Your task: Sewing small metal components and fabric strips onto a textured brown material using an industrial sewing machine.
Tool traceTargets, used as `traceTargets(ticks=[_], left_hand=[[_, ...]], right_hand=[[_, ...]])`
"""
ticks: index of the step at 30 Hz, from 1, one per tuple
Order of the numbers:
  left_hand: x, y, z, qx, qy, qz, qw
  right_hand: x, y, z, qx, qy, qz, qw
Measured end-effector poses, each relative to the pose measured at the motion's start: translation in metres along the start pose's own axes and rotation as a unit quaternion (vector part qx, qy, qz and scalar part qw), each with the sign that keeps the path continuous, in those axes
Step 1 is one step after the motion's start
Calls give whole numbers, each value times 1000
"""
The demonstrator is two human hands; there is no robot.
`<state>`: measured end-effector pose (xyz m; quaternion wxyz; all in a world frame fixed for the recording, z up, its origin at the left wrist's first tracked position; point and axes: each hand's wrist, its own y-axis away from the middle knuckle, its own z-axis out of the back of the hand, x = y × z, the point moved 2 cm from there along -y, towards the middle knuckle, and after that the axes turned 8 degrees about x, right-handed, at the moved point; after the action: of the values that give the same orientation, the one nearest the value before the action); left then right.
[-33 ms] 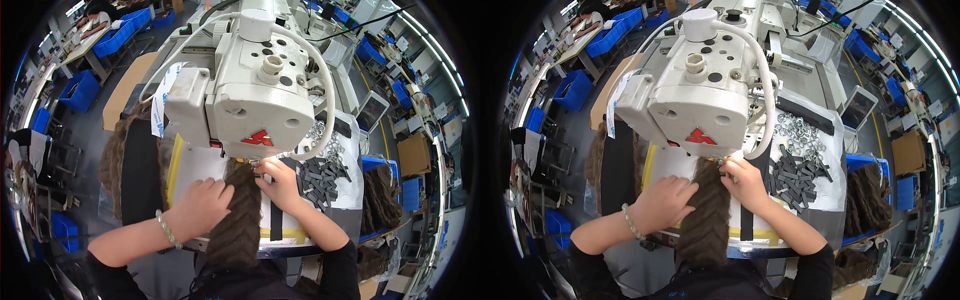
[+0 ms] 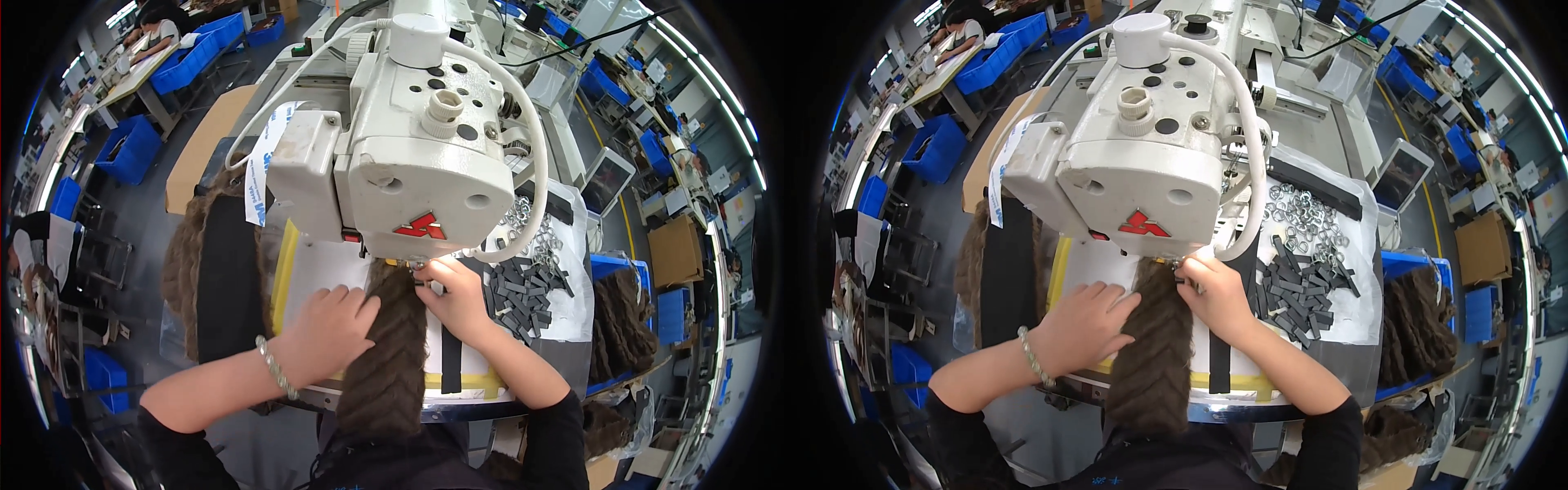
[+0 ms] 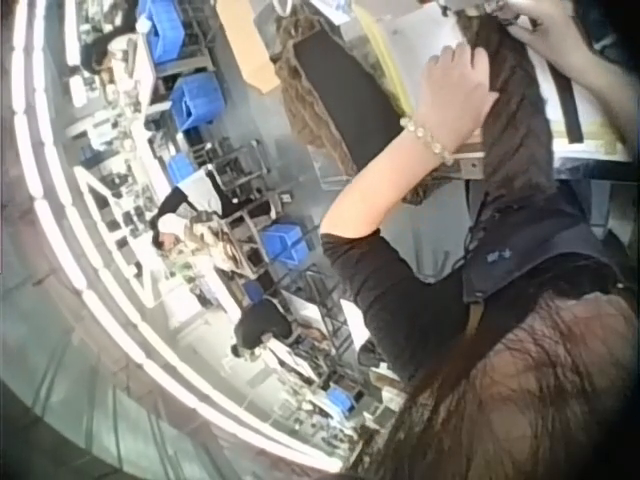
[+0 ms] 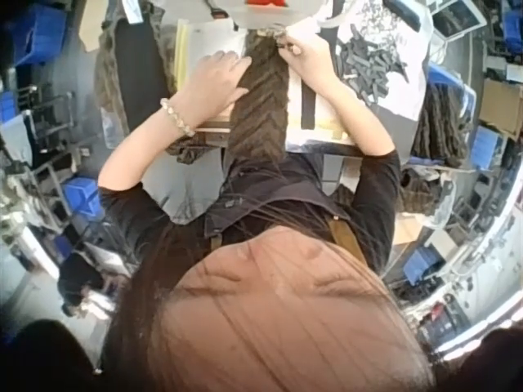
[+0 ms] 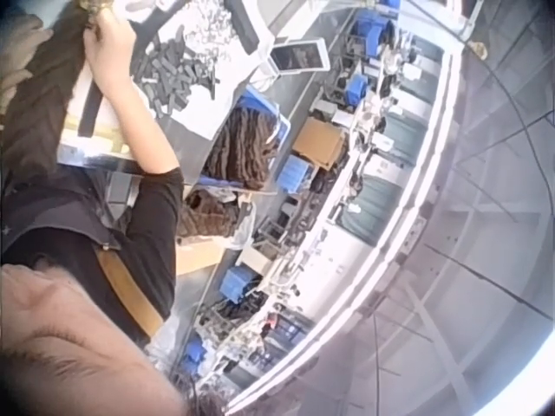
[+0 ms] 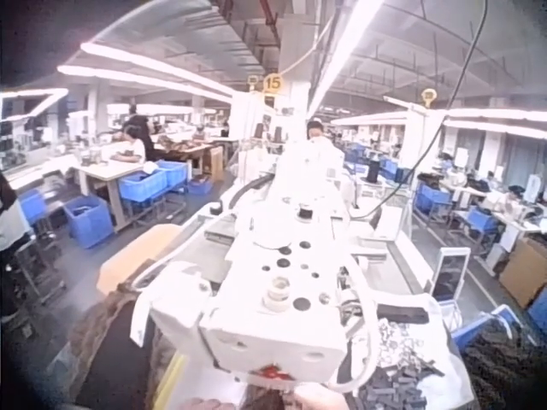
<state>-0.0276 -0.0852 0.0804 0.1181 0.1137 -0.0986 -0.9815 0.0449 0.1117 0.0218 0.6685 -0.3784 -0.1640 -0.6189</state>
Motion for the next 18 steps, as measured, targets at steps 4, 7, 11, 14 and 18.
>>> traceTargets(ticks=[4, 7, 11, 14, 18], left_hand=[[20, -14, -22, 5, -6, -12, 1000], [30, -26, -25, 0, -28, -17, 999], [44, -38, -27, -35, -26, -36, 998], [52, -43, -33, -67, -34, -43, 996], [57, -55, -25, 65, 8, 12, 998]], right_hand=[[-11, -8, -6, -19, 23, -28, 999], [-18, -8, -10, 3, 9, -70, 997], [-13, -6, -14, 4, -4, -88, 996], [-13, -5, -16, 17, 6, -78, 997], [-10, -7, -13, 38, -6, -88, 995]])
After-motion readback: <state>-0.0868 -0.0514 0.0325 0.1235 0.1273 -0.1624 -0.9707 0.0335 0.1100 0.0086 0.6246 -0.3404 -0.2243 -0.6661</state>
